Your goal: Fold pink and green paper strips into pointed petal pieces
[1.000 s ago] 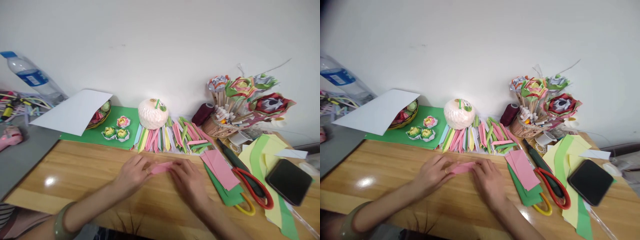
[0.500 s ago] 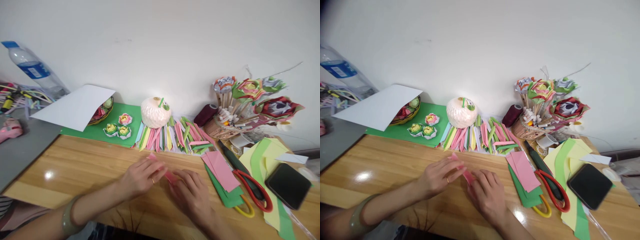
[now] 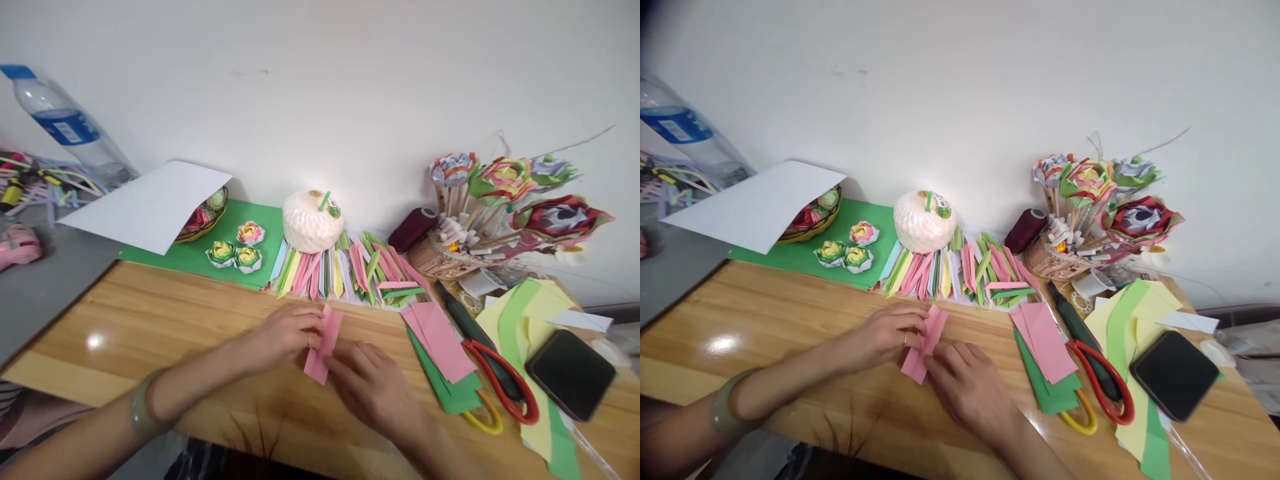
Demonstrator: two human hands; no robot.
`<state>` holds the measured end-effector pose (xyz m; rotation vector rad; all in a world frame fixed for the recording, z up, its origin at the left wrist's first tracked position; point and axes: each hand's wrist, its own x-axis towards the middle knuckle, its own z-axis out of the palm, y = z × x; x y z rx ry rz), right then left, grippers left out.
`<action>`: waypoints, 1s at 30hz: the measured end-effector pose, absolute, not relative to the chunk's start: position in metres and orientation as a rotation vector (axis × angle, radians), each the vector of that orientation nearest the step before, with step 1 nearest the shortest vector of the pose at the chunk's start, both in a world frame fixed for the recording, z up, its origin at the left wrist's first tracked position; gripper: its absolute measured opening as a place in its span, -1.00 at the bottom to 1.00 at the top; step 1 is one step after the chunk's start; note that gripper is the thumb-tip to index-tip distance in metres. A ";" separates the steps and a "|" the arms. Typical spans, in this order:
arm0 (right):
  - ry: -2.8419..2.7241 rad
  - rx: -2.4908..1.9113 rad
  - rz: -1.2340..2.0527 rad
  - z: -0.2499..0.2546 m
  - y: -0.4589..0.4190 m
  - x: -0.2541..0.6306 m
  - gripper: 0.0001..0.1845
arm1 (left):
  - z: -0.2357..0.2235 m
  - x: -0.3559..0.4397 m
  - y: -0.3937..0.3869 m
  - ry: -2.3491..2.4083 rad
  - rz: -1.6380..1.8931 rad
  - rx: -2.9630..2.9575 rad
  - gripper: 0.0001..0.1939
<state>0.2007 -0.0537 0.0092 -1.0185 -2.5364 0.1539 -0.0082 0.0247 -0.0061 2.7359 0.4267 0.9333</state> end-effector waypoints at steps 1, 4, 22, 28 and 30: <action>-2.552 -1.009 0.104 0.007 -0.053 0.201 -0.78 | -0.006 -0.008 0.027 0.422 0.918 2.739 -0.71; -2.579 -0.974 0.002 0.003 -0.050 0.200 -0.78 | -0.005 -0.006 0.028 0.440 0.903 2.759 -0.73; -2.415 -1.169 0.217 0.000 -0.037 0.207 -0.86 | -0.011 -0.013 0.008 0.468 0.729 3.074 -0.85; -2.237 -1.244 0.482 -0.001 -0.035 0.205 -0.85 | -0.009 -0.010 0.008 0.481 0.797 2.990 -0.80; -2.176 -1.301 0.530 -0.001 -0.035 0.203 -0.84 | -0.009 -0.010 0.007 0.484 0.799 2.974 -0.80</action>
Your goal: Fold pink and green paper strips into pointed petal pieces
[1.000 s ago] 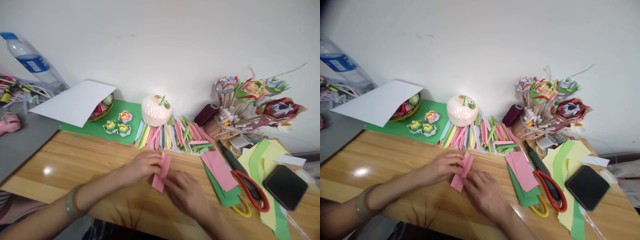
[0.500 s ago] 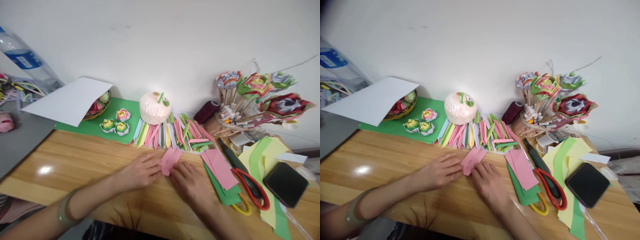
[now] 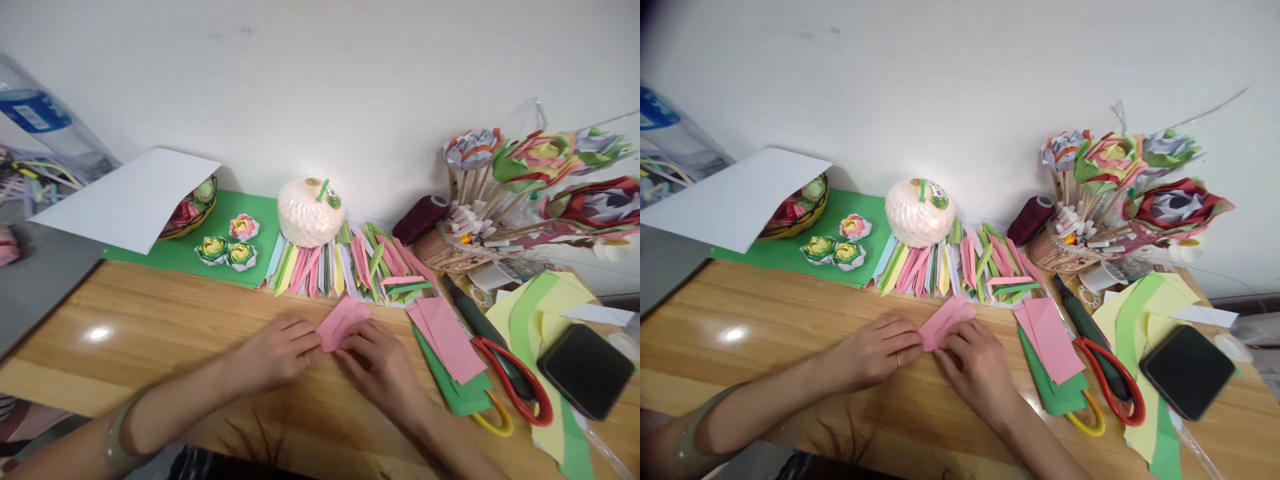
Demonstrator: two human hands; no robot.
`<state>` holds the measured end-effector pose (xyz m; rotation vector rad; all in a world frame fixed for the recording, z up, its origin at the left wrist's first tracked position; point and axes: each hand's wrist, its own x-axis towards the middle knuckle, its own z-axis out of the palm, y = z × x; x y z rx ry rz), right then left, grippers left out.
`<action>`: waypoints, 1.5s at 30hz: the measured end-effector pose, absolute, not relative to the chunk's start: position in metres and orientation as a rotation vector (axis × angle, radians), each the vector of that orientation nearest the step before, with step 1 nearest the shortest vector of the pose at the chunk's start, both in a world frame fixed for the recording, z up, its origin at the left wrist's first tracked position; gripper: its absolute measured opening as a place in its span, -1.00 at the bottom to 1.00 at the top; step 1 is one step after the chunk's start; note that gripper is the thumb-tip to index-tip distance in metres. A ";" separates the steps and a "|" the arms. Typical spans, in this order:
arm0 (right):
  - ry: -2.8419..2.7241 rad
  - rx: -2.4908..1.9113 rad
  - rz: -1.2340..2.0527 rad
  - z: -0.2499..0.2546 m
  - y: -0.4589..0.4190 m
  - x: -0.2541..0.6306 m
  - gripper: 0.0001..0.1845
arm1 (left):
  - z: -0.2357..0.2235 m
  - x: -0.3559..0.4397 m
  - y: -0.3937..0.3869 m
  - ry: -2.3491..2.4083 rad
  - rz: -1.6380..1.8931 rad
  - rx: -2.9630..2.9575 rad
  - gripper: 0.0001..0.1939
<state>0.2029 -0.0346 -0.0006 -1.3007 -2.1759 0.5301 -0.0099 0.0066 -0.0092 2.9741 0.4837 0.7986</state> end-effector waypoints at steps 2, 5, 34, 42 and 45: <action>-2.130 -1.363 0.551 -0.001 -0.034 0.200 -0.84 | -0.011 -0.010 0.005 0.507 0.782 2.959 -0.80; -2.101 -1.419 0.551 -0.003 -0.034 0.196 -0.83 | -0.016 -0.011 0.002 0.561 0.732 2.932 -0.79; -2.193 -1.482 0.468 -0.007 -0.033 0.194 -0.84 | -0.023 -0.007 -0.001 0.663 0.589 2.924 -0.79; -2.340 -1.376 0.361 -0.003 -0.032 0.206 -0.83 | -0.021 -0.009 -0.002 0.648 0.541 2.948 -0.79; -2.485 -1.164 0.247 0.002 -0.034 0.216 -0.78 | -0.021 -0.010 0.000 0.645 0.547 2.987 -0.83</action>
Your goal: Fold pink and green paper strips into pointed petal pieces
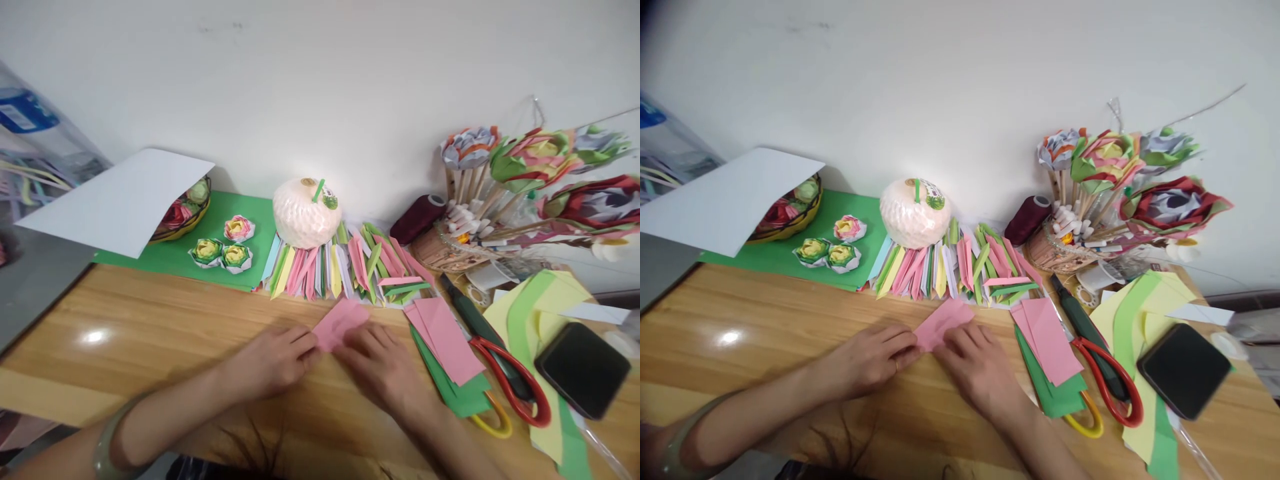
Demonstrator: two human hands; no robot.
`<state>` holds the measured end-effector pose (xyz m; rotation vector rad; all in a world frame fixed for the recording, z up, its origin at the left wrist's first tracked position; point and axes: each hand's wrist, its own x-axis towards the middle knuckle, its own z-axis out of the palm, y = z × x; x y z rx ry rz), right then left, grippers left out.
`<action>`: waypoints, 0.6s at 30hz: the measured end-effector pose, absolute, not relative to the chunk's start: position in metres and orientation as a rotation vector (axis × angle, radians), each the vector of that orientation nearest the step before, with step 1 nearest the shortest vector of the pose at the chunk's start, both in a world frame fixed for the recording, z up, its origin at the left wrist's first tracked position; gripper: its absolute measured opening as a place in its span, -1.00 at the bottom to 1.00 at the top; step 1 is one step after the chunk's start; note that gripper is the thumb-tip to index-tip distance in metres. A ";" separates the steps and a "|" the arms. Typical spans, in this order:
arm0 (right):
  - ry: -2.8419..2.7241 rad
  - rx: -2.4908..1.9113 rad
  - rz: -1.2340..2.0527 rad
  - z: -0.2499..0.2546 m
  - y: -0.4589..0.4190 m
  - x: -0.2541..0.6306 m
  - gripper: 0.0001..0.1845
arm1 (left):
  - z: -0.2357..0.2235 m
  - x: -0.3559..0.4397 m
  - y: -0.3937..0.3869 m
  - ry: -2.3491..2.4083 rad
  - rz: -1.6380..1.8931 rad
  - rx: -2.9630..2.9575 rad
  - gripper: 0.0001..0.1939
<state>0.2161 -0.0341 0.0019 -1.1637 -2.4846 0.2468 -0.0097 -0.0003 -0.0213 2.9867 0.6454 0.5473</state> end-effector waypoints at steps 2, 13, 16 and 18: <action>-2.537 -1.064 0.209 0.004 -0.037 0.218 -0.71 | -0.020 -0.011 0.002 0.663 0.555 3.025 -0.86; -2.368 -1.373 0.594 0.009 -0.046 0.179 -0.67 | -0.017 -0.009 0.005 0.737 0.661 2.982 -0.69; -2.199 -1.416 0.682 0.014 -0.035 0.186 -0.78 | -0.015 -0.010 0.008 0.699 0.682 2.983 -0.72; -2.119 -1.506 0.566 0.012 -0.026 0.191 -0.85 | -0.014 -0.011 0.010 0.667 0.686 3.016 -0.75</action>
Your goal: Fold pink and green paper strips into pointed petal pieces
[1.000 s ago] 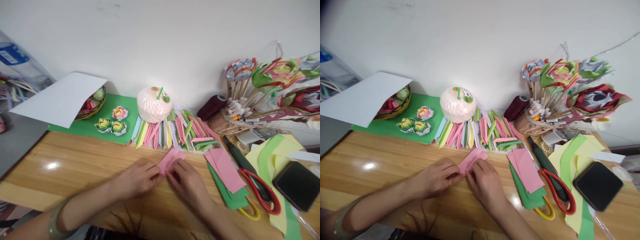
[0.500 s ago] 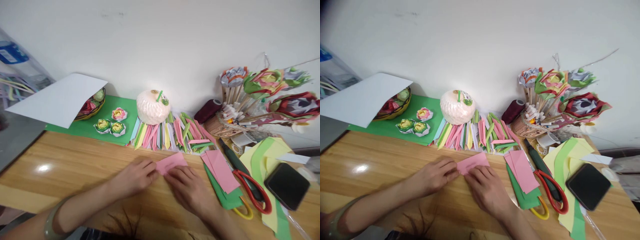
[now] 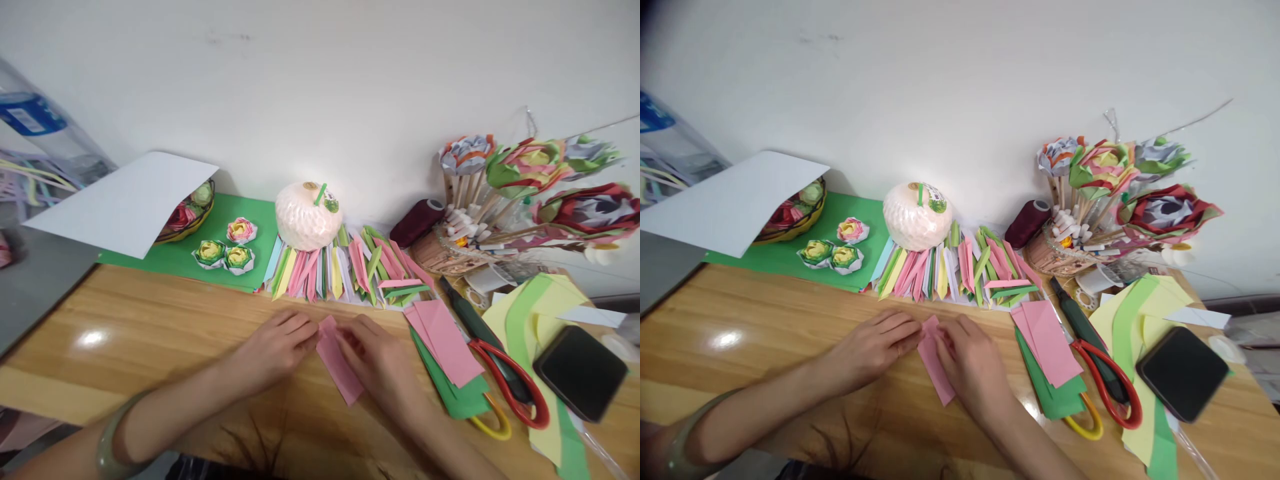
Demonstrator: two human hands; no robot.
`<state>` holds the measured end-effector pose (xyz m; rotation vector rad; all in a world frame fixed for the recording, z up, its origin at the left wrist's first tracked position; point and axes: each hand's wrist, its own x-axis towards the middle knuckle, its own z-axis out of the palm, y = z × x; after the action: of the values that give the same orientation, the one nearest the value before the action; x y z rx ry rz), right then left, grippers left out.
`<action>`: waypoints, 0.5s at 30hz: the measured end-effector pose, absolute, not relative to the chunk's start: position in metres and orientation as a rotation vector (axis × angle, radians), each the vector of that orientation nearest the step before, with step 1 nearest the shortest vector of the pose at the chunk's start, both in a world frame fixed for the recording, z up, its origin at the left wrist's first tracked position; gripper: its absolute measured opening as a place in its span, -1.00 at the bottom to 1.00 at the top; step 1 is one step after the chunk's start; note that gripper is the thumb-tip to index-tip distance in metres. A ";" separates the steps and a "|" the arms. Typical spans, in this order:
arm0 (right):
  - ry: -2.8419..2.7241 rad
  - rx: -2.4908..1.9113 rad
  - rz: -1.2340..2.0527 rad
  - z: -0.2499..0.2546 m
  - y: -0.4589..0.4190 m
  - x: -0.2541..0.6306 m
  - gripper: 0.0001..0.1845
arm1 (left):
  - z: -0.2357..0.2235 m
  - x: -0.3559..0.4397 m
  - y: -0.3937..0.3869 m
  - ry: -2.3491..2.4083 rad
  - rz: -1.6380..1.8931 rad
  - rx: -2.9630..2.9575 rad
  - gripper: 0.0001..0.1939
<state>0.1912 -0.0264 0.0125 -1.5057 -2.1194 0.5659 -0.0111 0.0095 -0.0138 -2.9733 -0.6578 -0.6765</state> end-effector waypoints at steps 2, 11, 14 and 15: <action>-2.097 -1.567 0.469 0.008 -0.019 0.193 -0.88 | -0.012 -0.012 0.009 -0.607 -0.652 -2.959 -0.75; -2.111 -1.490 0.407 -0.008 -0.014 0.193 -0.90 | -0.018 -0.013 -0.001 -0.554 -0.520 -2.832 -0.78; -2.110 -1.434 0.359 -0.014 -0.020 0.194 -0.85 | -0.019 -0.011 -0.002 -0.584 -0.608 -2.803 -0.75; -2.108 -1.421 0.341 -0.016 -0.022 0.194 -0.84 | -0.018 -0.010 -0.002 -0.600 -0.654 -2.794 -0.73</action>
<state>0.1940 -0.0218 -0.0164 -1.4209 -2.1080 0.3406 -0.0097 -0.0019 -0.0184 -2.7942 -0.5998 -0.6538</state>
